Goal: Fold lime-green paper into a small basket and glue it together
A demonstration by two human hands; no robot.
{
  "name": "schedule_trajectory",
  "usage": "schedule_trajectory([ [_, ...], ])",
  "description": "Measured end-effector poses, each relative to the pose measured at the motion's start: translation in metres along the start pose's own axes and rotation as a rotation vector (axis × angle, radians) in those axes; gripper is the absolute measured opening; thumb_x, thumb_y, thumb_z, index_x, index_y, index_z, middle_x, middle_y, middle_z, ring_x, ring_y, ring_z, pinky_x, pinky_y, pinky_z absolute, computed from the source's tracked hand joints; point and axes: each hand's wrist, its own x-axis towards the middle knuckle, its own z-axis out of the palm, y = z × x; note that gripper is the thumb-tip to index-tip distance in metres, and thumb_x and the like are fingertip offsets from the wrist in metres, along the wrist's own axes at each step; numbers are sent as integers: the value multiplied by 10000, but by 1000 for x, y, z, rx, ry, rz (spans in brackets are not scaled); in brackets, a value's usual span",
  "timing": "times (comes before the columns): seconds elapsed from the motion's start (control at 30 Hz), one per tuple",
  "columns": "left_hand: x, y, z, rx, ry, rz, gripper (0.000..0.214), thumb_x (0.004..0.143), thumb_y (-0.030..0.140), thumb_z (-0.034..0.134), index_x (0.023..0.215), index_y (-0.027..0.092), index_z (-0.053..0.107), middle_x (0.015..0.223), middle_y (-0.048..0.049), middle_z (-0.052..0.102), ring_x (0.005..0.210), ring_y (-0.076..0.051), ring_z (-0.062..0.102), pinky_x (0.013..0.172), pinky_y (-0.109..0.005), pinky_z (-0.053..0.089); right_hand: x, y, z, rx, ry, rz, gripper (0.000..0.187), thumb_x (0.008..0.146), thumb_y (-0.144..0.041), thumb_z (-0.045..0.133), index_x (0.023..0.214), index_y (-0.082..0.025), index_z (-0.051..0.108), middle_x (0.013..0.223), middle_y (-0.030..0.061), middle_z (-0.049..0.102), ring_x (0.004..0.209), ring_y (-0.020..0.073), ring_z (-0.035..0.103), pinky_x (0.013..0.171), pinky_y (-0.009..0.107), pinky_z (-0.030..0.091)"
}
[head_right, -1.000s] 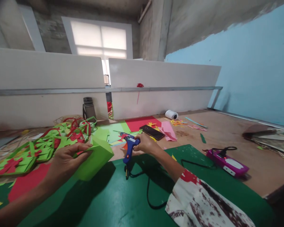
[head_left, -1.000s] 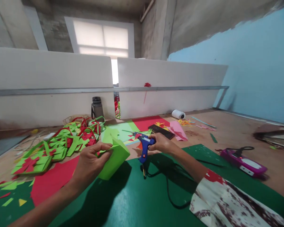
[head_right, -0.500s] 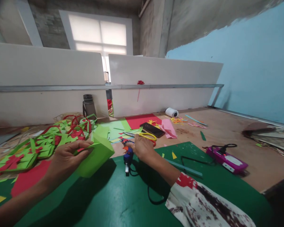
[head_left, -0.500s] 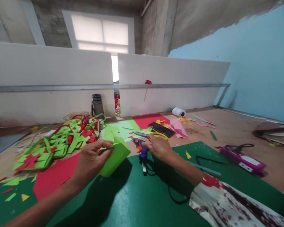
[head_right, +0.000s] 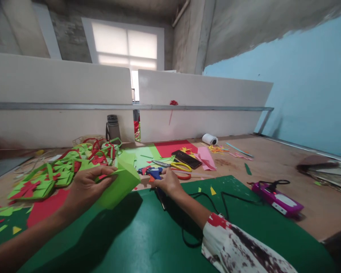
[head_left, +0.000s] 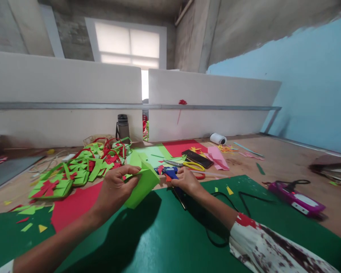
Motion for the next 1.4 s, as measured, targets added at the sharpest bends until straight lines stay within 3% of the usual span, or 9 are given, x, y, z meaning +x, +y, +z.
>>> schedule_trajectory([
  [0.1, 1, 1, -3, 13, 41, 3, 122, 678, 277, 600, 675, 177, 669, 793, -43, 723, 779, -212, 674, 732, -305, 539, -4, -4, 0, 313, -49, 54, 268, 645, -272, 635, 868, -167, 529, 680, 11, 612, 576, 144, 581, 514, 246, 449],
  [0.27, -2, -6, -9, 31, 96, 19, 103, 685, 255, 595, 674, 174, 658, 778, -44, 720, 776, -212, 673, 737, -316, 538, -18, -16, -2, 692, -166, 126, 189, 634, -302, 638, 719, -197, 506, 578, -21, 529, 478, 106, 517, 477, 242, 477],
  [0.47, -8, -19, -10, 11, 78, 154, 80, 721, 168, 562, 677, 165, 629, 759, -42, 714, 739, -175, 675, 686, -253, 535, -27, -20, -9, 963, -228, 148, 297, 640, -423, 669, 630, -181, 498, 552, -42, 459, 475, 75, 473, 524, 229, 501],
  [0.6, -6, -25, -7, 41, 72, 201, 95, 726, 131, 551, 668, 161, 619, 708, -29, 702, 683, -155, 665, 624, -220, 519, -39, -26, -16, 1056, -237, 111, 309, 563, -388, 752, 658, -167, 558, 542, -44, 475, 469, 74, 446, 423, 194, 444],
  [0.83, -6, -29, -2, 119, 49, 261, 115, 701, 77, 539, 648, 155, 604, 620, -8, 662, 575, -119, 621, 545, -188, 463, -63, -39, -20, 978, -258, 71, 400, 530, -359, 786, 870, -198, 650, 676, 12, 644, 465, 87, 506, 425, 195, 429],
  [1.07, -8, -27, -1, 142, 29, 251, 124, 711, 59, 538, 682, 163, 601, 619, 13, 643, 554, -98, 587, 526, -173, 426, -69, -31, -19, 769, -333, -94, 369, 688, -450, 678, 934, -181, 620, 634, 20, 627, 513, 105, 506, 472, 212, 404],
  [1.2, -8, -24, -5, 190, 28, 295, 127, 736, 69, 514, 668, 156, 577, 609, 2, 611, 549, -102, 552, 534, -197, 409, -71, -31, -22, 552, -296, -216, 424, 752, -484, 594, 1038, -172, 597, 644, 18, 611, 574, 134, 520, 511, 239, 409],
  [1.4, -9, -19, -9, 278, -10, 313, 129, 754, 79, 500, 665, 161, 543, 620, -7, 560, 577, -116, 502, 554, -229, 382, -77, -28, -25, 275, -169, -280, 282, 762, -444, 594, 928, -224, 651, 711, 22, 633, 672, 175, 589, 623, 277, 501],
])
